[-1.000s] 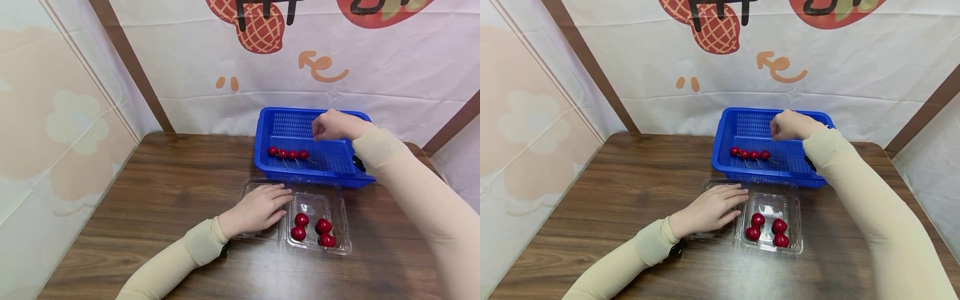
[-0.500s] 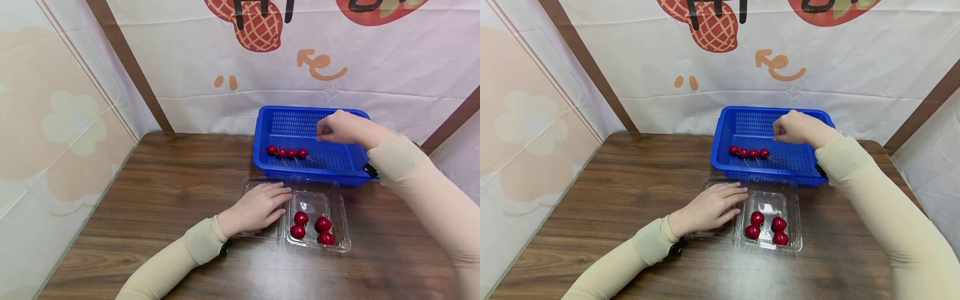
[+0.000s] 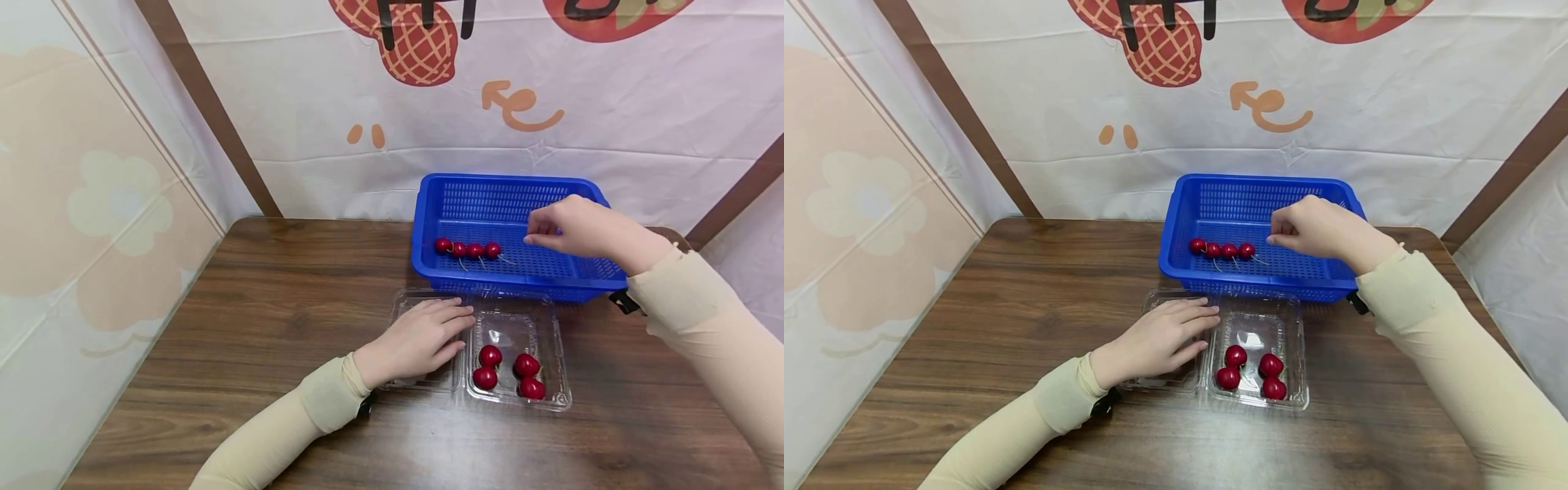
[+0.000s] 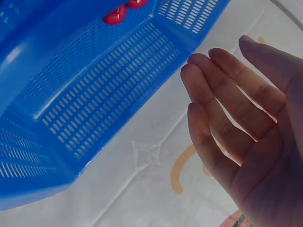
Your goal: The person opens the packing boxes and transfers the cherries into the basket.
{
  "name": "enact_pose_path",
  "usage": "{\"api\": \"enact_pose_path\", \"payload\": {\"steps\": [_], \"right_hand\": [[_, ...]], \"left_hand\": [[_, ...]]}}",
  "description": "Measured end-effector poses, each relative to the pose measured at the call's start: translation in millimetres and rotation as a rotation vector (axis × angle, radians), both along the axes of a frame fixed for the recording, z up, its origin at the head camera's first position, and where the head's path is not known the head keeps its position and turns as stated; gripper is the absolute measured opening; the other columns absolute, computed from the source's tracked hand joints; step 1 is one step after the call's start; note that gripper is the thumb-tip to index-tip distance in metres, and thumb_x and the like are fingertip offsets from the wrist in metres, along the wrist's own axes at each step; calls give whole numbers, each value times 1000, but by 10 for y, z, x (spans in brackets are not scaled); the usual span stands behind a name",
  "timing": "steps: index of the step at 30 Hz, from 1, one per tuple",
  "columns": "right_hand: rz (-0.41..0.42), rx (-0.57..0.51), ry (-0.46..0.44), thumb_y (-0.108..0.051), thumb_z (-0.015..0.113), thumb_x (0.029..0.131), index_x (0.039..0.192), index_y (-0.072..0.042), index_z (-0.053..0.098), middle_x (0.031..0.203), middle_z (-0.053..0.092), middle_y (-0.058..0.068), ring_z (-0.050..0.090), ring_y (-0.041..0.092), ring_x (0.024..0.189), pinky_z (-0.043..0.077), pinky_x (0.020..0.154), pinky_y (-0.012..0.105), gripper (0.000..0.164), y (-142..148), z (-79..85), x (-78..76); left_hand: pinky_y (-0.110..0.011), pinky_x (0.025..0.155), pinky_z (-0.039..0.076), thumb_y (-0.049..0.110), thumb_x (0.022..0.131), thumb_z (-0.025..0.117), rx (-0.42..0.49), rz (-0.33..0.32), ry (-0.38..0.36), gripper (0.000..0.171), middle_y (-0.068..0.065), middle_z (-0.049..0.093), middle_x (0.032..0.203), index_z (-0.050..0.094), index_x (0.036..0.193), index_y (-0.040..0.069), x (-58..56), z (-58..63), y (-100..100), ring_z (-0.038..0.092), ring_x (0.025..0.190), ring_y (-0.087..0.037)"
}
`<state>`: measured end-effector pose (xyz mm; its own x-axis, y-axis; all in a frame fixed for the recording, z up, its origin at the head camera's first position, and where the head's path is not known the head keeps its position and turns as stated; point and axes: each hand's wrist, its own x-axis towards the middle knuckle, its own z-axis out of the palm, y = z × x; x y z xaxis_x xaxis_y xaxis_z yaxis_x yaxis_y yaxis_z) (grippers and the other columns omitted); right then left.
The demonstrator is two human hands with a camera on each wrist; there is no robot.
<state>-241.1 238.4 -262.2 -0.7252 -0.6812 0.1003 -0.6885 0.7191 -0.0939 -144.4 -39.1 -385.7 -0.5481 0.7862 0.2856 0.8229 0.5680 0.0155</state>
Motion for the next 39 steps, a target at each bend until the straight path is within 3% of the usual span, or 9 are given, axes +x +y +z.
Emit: {"api": "enact_pose_path", "payload": {"steps": [7,13,28,39], "right_hand": [[-3,-36,15,-20,70,86,80,-20,67,72,66,-10,57,1,62,51,59,25,6,22,-31,152],[47,-99,70,-23,70,86,79,-22,67,68,63,-13,48,-2,53,45,52,21,8,43,-105,271],[132,-201,186,-17,75,80,82,-23,65,74,64,-15,58,-3,66,51,57,24,11,36,-279,569],[157,-226,163,-21,77,78,85,-26,66,80,63,-20,52,-7,65,47,56,19,14,-35,-405,769]], "left_hand": [[-35,112,34,31,95,54,-6,3,5,38,-3,57,135,60,127,13,-5,3,-8,47,131,-21],[-36,111,35,32,95,54,-10,0,4,39,-3,57,135,60,127,12,-12,1,-11,47,131,-22],[-38,109,37,31,94,54,7,-14,2,38,-4,57,134,60,127,12,-16,15,-16,47,131,-22],[-38,110,37,31,95,54,-5,-8,-12,38,-3,57,135,60,128,13,-19,32,-16,47,131,-22]]}}
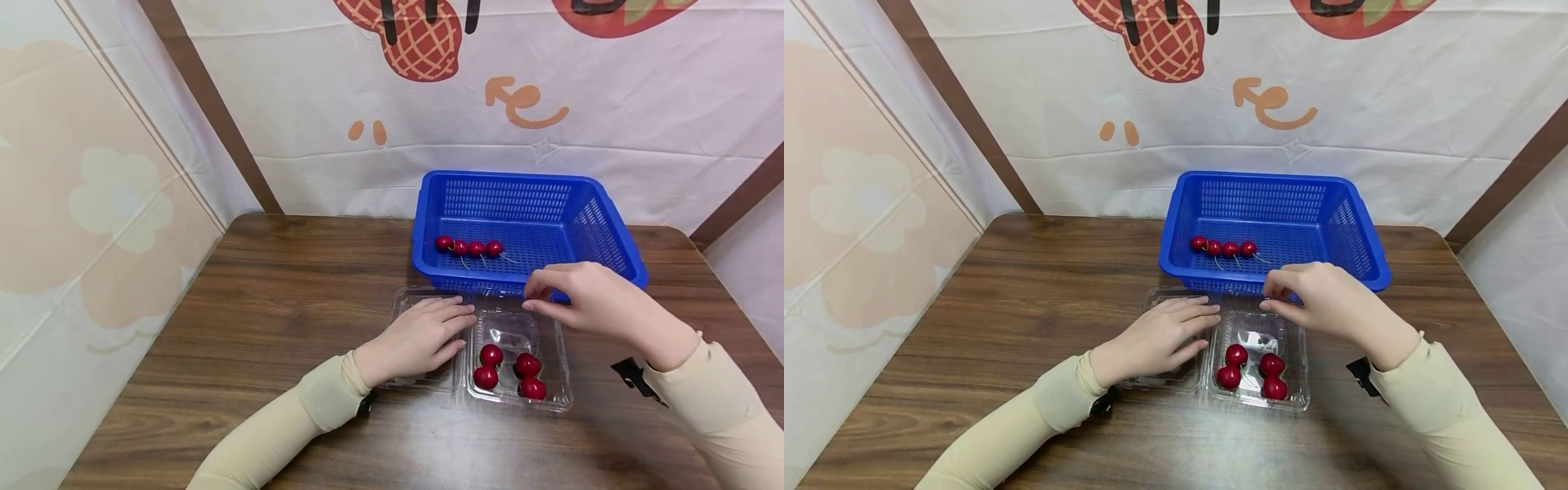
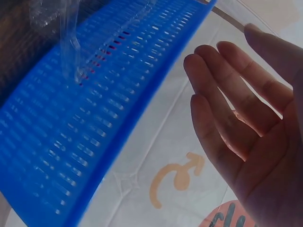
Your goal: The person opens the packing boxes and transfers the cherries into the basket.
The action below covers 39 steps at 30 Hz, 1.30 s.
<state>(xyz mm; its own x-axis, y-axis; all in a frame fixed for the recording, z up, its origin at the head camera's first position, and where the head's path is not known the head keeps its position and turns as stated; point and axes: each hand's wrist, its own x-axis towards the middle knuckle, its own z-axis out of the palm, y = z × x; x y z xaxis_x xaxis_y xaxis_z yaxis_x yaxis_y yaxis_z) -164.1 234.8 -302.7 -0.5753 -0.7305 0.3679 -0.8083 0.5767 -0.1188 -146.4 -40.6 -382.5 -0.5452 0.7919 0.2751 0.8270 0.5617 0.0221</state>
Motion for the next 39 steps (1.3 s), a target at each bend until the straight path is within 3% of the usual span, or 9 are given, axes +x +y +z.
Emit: {"api": "enact_pose_path", "payload": {"steps": [8,16,24,39], "right_hand": [[22,5,-64,-19,81,73,87,-22,67,80,67,-13,53,-5,65,49,56,17,20,18,-132,73],[40,-6,-57,-19,81,72,85,-25,65,78,62,-19,47,-8,62,44,55,14,21,16,-249,108],[5,36,-150,-20,82,72,89,-23,67,83,65,-16,56,-5,71,52,62,21,23,8,-349,160],[47,58,-307,-13,80,73,97,-13,69,91,70,-4,67,12,82,56,72,31,27,-159,-517,153]], "left_hand": [[-35,112,34,31,95,54,-6,9,-3,39,-2,56,136,59,129,13,9,-1,-9,46,132,-21],[-38,109,37,31,95,54,-1,1,7,38,-3,57,135,60,128,13,1,-14,-15,47,132,-21],[-39,109,37,30,94,55,20,-12,1,39,-4,57,134,60,127,11,3,-11,-16,48,131,-23],[-37,110,36,31,95,54,1,-3,6,39,-3,57,135,60,128,13,2,-6,-5,47,131,-22]]}}
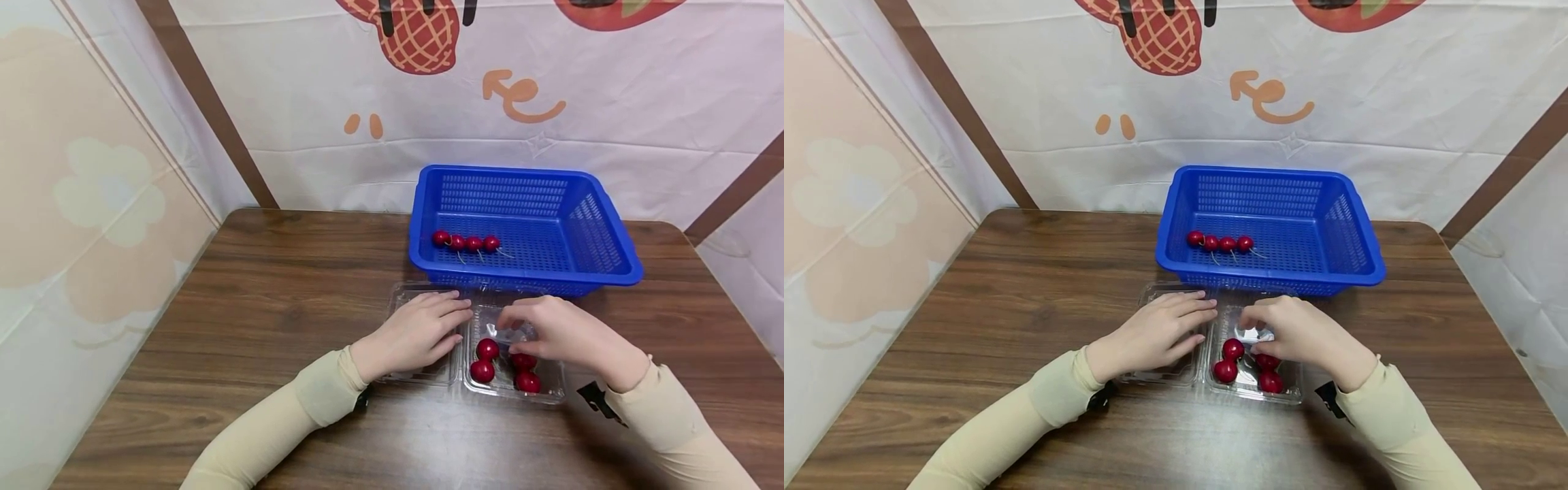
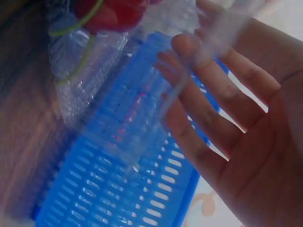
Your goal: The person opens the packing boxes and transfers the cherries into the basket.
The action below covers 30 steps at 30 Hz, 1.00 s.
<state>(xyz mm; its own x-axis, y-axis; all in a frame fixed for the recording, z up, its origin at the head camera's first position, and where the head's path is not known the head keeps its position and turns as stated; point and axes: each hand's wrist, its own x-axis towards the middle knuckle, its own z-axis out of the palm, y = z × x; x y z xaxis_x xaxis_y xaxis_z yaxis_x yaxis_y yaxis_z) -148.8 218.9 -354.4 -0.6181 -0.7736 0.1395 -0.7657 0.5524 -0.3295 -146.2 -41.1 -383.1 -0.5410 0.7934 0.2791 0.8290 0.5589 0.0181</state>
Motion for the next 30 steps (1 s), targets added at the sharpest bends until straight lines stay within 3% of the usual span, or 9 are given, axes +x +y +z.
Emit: {"api": "enact_pose_path", "payload": {"steps": [8,17,30], "right_hand": [[18,-5,-58,-12,81,72,99,-12,68,92,70,-1,67,13,79,57,70,31,30,-81,-120,-53],[10,10,-64,-17,83,70,100,-12,69,95,70,-2,67,13,84,56,74,30,33,-115,-232,-85],[30,16,-71,-17,83,69,98,-15,69,93,69,-4,66,12,85,56,76,31,32,-123,-279,-100]], "left_hand": [[-37,111,35,32,95,54,-3,4,2,39,-3,57,135,60,128,12,-7,-11,4,47,131,-22],[-38,110,36,31,95,54,-4,0,-8,39,-3,57,135,59,128,12,0,-21,4,47,131,-22],[-38,110,36,30,94,55,-5,0,-4,39,-3,57,135,59,129,12,3,-18,13,47,131,-22]]}}
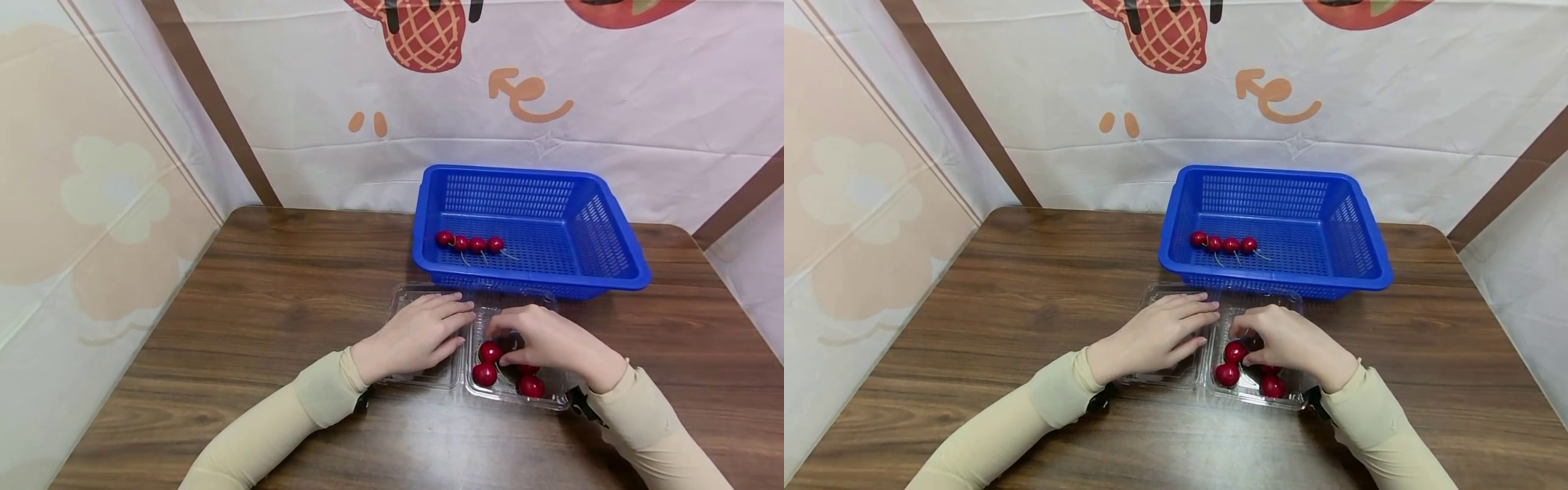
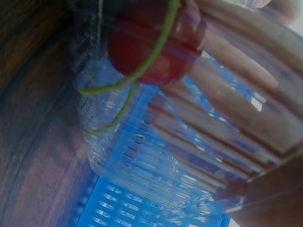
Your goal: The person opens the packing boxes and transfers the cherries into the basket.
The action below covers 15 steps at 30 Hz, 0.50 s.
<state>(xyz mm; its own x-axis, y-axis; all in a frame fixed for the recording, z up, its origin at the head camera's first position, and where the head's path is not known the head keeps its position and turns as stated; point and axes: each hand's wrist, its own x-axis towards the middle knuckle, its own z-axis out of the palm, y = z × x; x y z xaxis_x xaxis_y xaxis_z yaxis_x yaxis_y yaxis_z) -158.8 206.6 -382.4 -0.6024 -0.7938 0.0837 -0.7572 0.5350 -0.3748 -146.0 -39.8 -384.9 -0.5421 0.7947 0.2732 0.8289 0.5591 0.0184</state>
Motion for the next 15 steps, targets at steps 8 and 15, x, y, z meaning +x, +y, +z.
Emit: {"api": "enact_pose_path", "payload": {"steps": [8,15], "right_hand": [[15,7,24,-19,83,70,97,-16,69,92,69,-5,66,11,83,56,75,30,31,0,-6,8],[28,-6,29,-19,83,70,97,-17,68,92,68,-6,66,11,82,56,74,29,31,-2,-14,20]], "left_hand": [[-37,110,36,31,94,55,2,-4,9,40,-3,57,135,59,128,12,-4,-9,-5,47,131,-22],[-37,110,36,29,93,57,18,-5,0,40,-4,57,135,60,128,11,-6,-19,-4,47,131,-22]]}}
